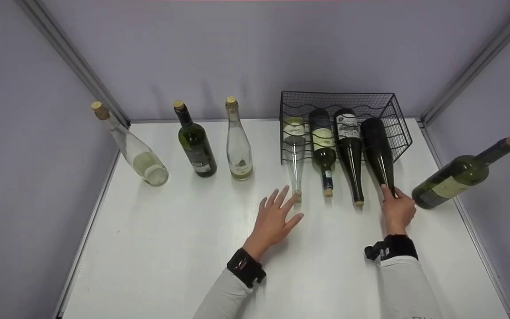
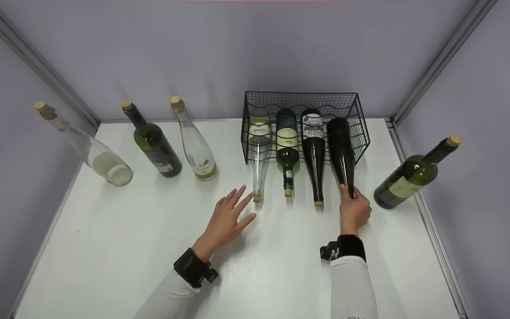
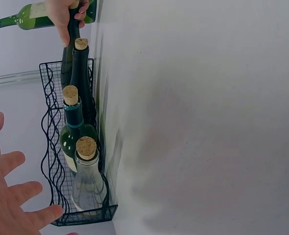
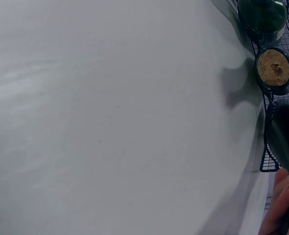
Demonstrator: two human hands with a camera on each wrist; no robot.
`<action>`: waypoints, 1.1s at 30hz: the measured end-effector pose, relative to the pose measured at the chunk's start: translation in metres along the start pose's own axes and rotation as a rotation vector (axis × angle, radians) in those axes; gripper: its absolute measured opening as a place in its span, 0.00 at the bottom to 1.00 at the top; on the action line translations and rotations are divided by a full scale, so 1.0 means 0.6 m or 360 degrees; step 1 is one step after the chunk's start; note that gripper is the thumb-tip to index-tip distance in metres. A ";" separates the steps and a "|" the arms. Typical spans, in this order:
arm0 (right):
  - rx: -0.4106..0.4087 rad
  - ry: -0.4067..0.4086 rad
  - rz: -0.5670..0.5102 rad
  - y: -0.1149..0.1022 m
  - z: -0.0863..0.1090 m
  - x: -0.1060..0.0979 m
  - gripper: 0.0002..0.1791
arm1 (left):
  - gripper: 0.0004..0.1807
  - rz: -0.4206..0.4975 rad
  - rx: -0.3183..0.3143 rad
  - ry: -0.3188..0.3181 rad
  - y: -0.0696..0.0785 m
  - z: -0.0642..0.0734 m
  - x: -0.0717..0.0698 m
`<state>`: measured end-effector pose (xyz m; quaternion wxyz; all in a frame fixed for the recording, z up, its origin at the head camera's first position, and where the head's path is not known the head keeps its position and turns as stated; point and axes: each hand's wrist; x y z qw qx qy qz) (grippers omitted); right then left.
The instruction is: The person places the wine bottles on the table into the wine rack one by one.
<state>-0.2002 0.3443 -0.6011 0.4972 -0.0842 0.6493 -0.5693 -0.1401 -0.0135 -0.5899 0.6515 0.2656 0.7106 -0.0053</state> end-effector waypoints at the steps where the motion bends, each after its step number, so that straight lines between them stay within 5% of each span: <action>1: -0.0009 -0.0005 0.0012 0.000 -0.001 0.002 0.36 | 0.34 0.0002 0.0001 -0.0001 0.000 0.000 0.000; 16: -0.0215 -0.0275 -0.0025 -0.010 -0.014 0.001 0.31 | 0.33 -0.0009 0.0013 0.0003 0.000 0.004 0.006; 26: -0.0090 -0.0559 -0.0143 -0.017 -0.026 0.006 0.31 | 0.33 -0.0007 -0.0013 -0.0038 -0.001 0.007 0.006; 33: -0.0188 -0.0561 -0.0051 -0.019 -0.030 0.006 0.30 | 0.34 0.0007 -0.0014 -0.0048 -0.003 0.007 0.007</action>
Point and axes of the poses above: each hand's wrist, its own z-axis away from the middle knuckle, its own x-axis out of the palm, y = z × x, and after that the axes turned 5 degrees about -z, right-handed
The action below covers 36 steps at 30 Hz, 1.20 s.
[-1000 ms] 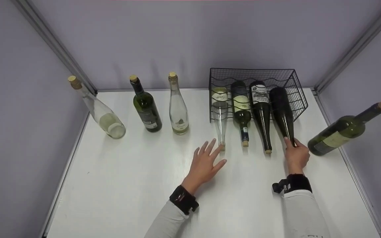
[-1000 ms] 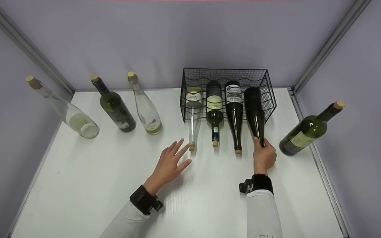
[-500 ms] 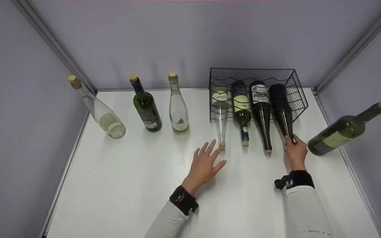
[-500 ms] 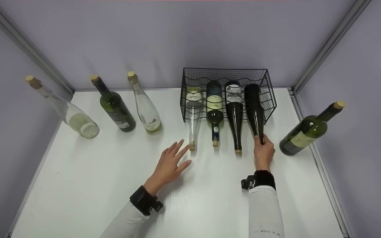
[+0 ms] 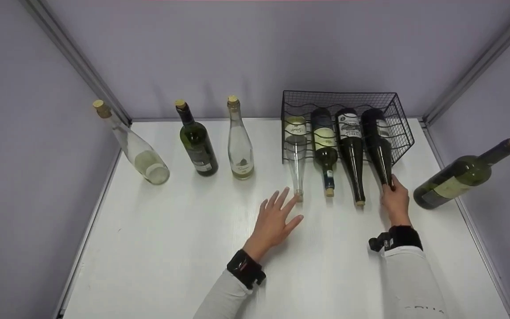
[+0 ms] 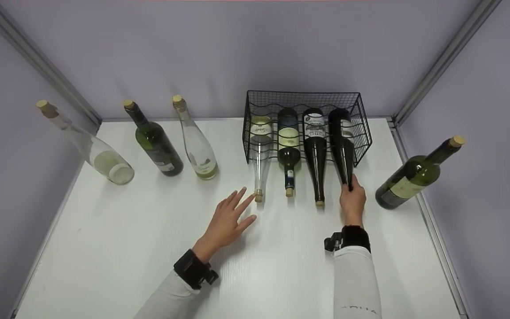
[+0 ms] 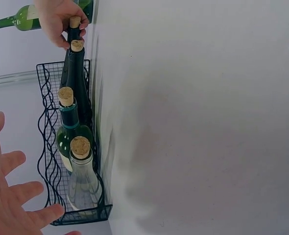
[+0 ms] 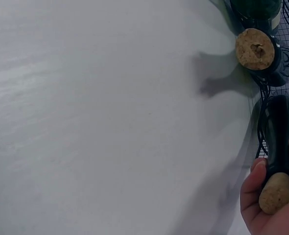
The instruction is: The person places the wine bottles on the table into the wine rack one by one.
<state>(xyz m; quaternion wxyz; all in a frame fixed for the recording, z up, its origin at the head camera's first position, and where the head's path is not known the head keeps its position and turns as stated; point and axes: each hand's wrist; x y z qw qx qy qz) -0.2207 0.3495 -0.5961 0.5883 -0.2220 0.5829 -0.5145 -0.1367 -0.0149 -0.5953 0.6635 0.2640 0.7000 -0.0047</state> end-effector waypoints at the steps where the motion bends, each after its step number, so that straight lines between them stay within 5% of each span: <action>1: -0.0020 0.0003 0.0016 0.000 0.000 0.000 0.30 | 0.34 -0.0001 -0.0002 -0.0002 0.000 0.000 0.000; 11: -0.0239 0.0172 0.0157 0.004 -0.003 0.004 0.29 | 0.34 -0.0012 0.0001 -0.0020 0.000 0.003 0.000; 36: -0.0252 0.0241 0.0168 0.003 -0.001 0.005 0.30 | 0.34 -0.0007 0.0027 0.0006 0.000 0.003 -0.001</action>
Point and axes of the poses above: each hand's wrist, its own z-axis away from the middle knuckle, its own x-axis out of the palm, y = z × x, and after that the axes turned 5 degrees about -z, right-handed
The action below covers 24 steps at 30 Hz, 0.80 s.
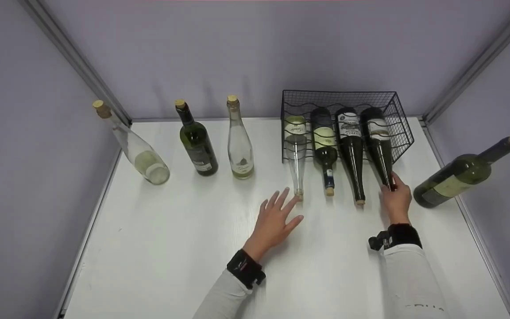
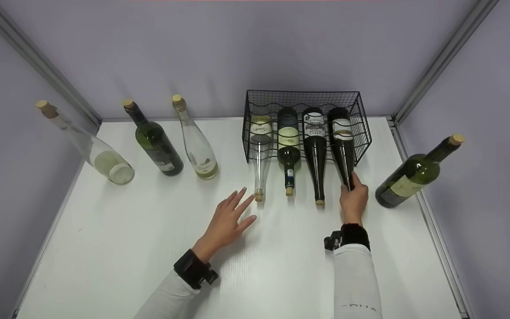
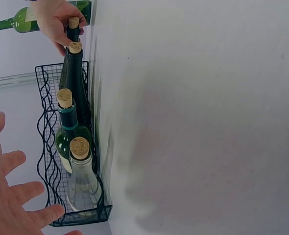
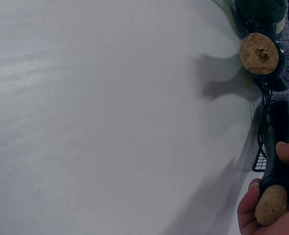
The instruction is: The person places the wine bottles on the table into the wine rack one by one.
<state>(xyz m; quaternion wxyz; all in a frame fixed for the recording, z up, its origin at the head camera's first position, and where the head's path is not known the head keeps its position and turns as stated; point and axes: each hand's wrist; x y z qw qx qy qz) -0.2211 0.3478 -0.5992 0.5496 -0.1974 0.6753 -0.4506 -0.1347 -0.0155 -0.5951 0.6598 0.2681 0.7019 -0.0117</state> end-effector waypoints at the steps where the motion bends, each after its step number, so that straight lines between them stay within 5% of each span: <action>1: 0.0003 -0.0006 -0.0003 0.000 0.000 -0.001 0.30 | 0.34 0.0000 -0.0002 -0.0003 0.000 0.000 0.000; 9: 0.0092 -0.0047 -0.0004 0.001 0.008 -0.018 0.31 | 0.34 -0.0018 -0.0019 -0.0038 0.003 0.003 0.000; 13: 0.0153 0.0030 -0.0023 0.003 0.017 -0.032 0.32 | 0.34 -0.0008 -0.0014 -0.0047 0.005 0.003 -0.001; 24: 0.0354 0.0847 -0.0501 0.024 0.032 -0.063 0.09 | 0.35 0.0189 -0.0007 -0.0073 0.012 0.003 -0.007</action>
Point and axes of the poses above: each hand's wrist, its own z-axis away from the middle knuckle, its own x-axis out of the palm, y = z × x, and after that the axes turned 5 degrees about -z, right-handed
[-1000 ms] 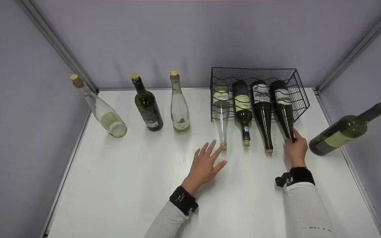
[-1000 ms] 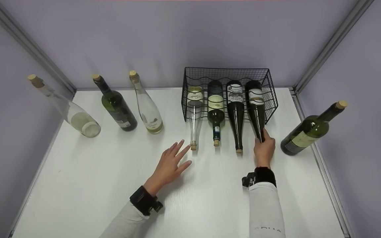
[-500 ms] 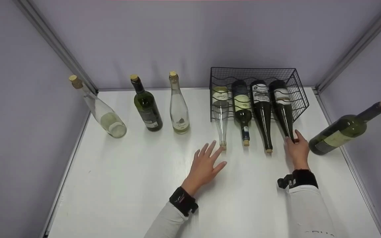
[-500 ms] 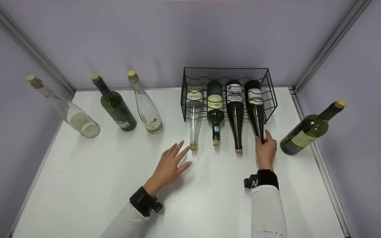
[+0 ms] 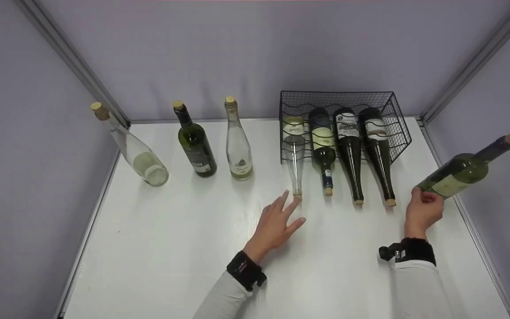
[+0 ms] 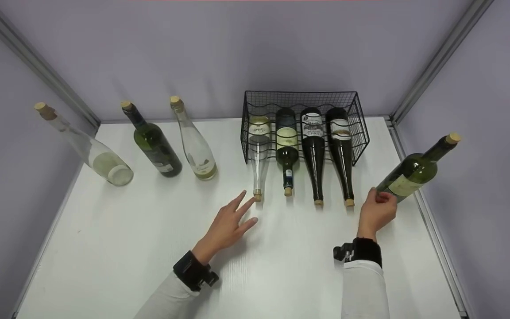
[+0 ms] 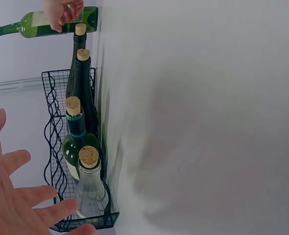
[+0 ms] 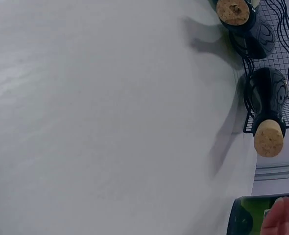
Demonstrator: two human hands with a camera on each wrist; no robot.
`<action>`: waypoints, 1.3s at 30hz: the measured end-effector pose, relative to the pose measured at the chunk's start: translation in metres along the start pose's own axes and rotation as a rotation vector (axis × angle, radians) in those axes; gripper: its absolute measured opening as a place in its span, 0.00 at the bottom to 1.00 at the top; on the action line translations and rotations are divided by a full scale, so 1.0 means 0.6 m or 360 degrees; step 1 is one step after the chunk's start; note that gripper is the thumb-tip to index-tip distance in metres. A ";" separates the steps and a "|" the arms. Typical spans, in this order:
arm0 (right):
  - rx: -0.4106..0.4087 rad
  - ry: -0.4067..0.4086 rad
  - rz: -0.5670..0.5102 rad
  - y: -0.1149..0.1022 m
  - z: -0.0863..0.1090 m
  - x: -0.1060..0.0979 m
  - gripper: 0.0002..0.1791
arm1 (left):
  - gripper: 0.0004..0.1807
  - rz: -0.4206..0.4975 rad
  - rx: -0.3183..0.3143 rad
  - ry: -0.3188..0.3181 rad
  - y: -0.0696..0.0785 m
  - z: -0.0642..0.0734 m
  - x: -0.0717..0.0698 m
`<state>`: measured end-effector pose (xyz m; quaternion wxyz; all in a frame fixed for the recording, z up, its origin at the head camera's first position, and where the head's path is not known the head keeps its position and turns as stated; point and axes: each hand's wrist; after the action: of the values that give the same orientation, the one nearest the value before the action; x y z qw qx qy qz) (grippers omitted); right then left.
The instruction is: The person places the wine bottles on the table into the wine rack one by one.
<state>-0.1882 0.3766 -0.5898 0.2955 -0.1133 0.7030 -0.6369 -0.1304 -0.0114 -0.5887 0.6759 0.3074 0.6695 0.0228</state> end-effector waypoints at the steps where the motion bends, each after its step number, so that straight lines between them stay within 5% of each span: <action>1: 0.0024 0.0040 -0.0041 0.000 -0.004 -0.003 0.11 | 0.35 0.0031 0.0003 0.0001 0.001 -0.001 -0.001; 10: 0.0333 0.0089 -0.0185 -0.017 -0.042 -0.025 0.35 | 0.35 0.0230 0.0039 0.0011 0.014 -0.012 -0.010; 20: 0.0424 -0.0100 -0.0187 -0.037 -0.071 -0.044 0.60 | 0.35 0.0229 0.0102 -0.0002 0.037 -0.026 -0.019; 25: 0.0418 -0.0201 -0.0258 -0.043 -0.082 -0.048 0.63 | 0.34 0.0194 0.0134 -0.0007 0.042 -0.028 -0.015; 39: 0.0429 -0.0226 -0.0455 -0.055 -0.079 -0.046 0.58 | 0.34 0.0230 0.0161 -0.0027 0.053 -0.027 -0.015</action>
<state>-0.1998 0.4254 -0.5498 0.2633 -0.2161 0.5657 -0.7510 -0.1342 0.0164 -0.5651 0.6617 0.3889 0.6400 0.0351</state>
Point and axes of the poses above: each hand's wrist, its own z-axis away from the middle knuckle, its own x-axis out of the palm, y = z × x, and after that the axes turned 5 degrees about -z, right-handed
